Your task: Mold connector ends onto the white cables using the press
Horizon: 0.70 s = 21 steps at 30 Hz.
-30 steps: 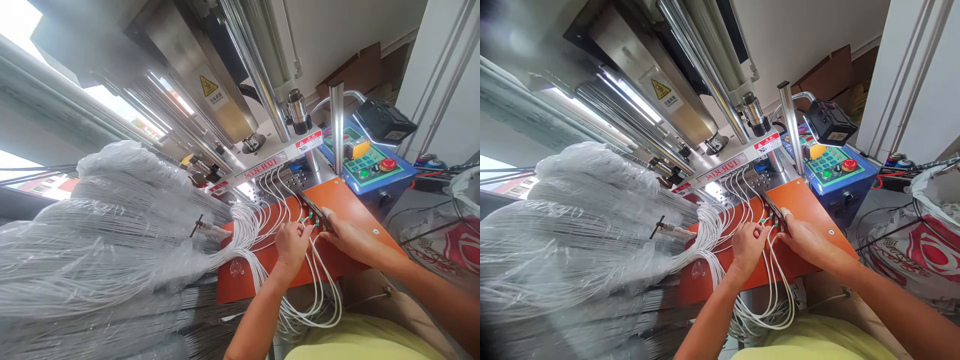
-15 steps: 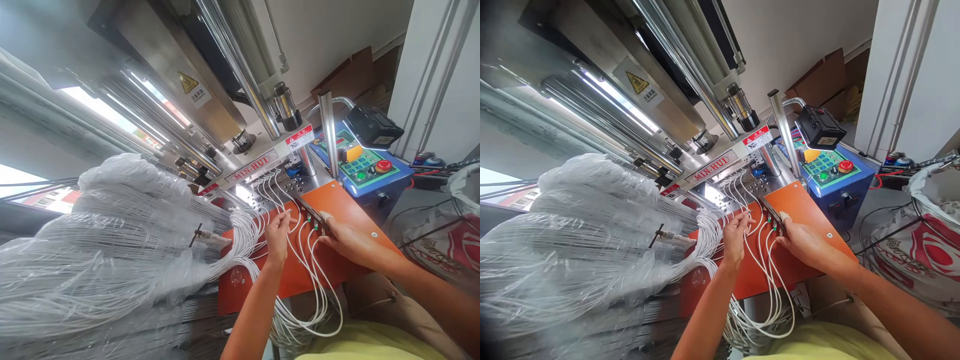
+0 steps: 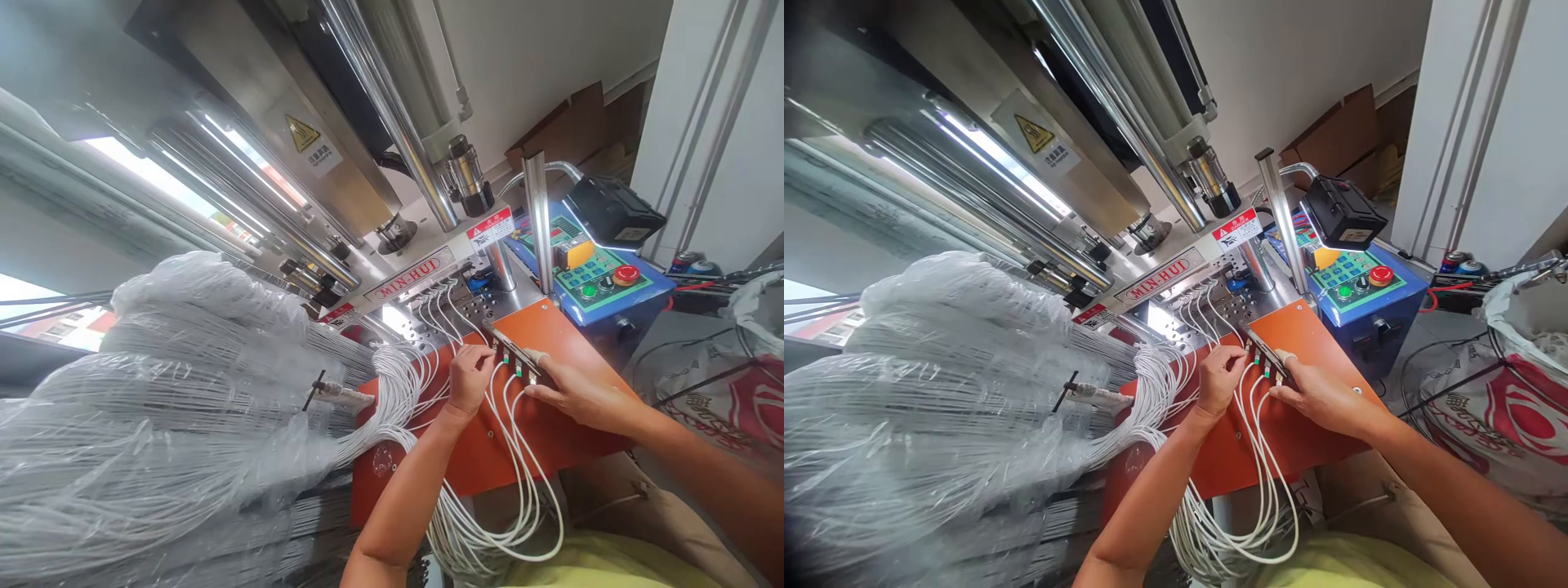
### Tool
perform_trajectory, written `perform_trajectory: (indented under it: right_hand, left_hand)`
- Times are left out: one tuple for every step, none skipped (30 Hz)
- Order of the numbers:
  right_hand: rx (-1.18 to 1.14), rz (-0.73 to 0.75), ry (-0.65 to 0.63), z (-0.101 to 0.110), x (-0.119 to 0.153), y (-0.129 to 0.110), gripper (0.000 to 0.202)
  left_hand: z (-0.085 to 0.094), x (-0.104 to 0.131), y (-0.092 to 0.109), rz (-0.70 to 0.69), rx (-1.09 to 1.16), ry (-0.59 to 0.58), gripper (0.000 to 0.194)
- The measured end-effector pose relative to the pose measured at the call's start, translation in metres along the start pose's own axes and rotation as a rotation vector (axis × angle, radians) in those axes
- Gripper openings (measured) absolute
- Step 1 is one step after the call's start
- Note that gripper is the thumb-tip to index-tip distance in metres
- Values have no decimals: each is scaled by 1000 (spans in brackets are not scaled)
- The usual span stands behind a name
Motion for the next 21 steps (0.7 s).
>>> perform_trajectory:
  right_hand:
    - [12, -7, 5, -1, 0, 1, 41]
    - [23, -13, 10, -1, 0, 2, 41]
    - [30, -15, 11, -1, 0, 2, 41]
    - [34, -14, 11, -2, 0, 2, 41]
    - [37, -12, 13, -2, 0, 2, 41]
    - [40, -12, 16, -1, 0, 2, 41]
    - [44, -13, 18, -1, 0, 1, 41]
    - [49, -16, 20, -1, 0, 1, 42]
    - [54, -19, 19, 0, -1, 1, 42]
    - [59, -20, 15, 0, -1, 1, 42]
    - [64, -17, 9, 1, -1, 1, 42]
    - [68, -10, 3, 1, -1, 1, 42]
    - [73, -3, -1, 2, -2, 2, 42]
    - [78, 4, -3, 2, -2, 2, 41]
    - [85, 8, -3, 2, -2, 2, 40]
    - [92, 7, -1, 2, -2, 2, 39]
    - [99, 5, 3, 2, -2, 2, 39]
    - [105, 3, 6, 1, -2, 2, 38]
    - [110, 3, 9, 1, -2, 1, 38]
    - [113, 6, 10, 1, -2, 1, 38]
    - [116, 8, 10, 0, -2, 1, 38]
  left_hand:
    - [0, 0, -1, -22, -13, -7, 17]
    - [-1, 0, -1, -42, -26, -16, 19]
    - [-1, 0, -1, -61, -37, -27, 20]
    - [-1, 0, -1, -78, -48, -35, 21]
    - [-1, 0, -1, -94, -58, -42, 22]
    - [-1, 0, 0, -107, -68, -50, 23]
    - [-1, 0, 0, -121, -77, -62, 23]
    - [-2, 1, 0, -135, -84, -77, 24]
    - [-2, 1, 0, -149, -90, -95, 25]
    - [-3, 0, 0, -166, -94, -113, 25]
    - [-3, 0, 0, -183, -97, -125, 25]
    - [-3, 0, 0, -199, -98, -129, 25]
    - [-3, -1, -1, -214, -100, -123, 25]
    - [-3, -1, -1, -226, -102, -109, 25]
    - [-2, -2, -2, -237, -105, -93, 25]
    - [-2, -2, -2, -246, -109, -82, 24]
    - [-2, -2, -3, -257, -117, -82, 24]
    - [-2, -2, -3, -272, -127, -89, 24]
    - [-3, -2, -4, -288, -137, -99, 23]
    - [-4, -1, -5, -308, -146, -106, 23]
    - [-4, -1, -5, -329, -154, -107, 22]
Point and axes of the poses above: each hand's wrist, its own x-axis away from the middle knuckle, its own z-axis out of the back of the hand, y = z × x, the point moved 3 cm from there along -x, towards the middle knuckle, and after that the axes turned 11 degrees about -z, right-handed, at the moved point
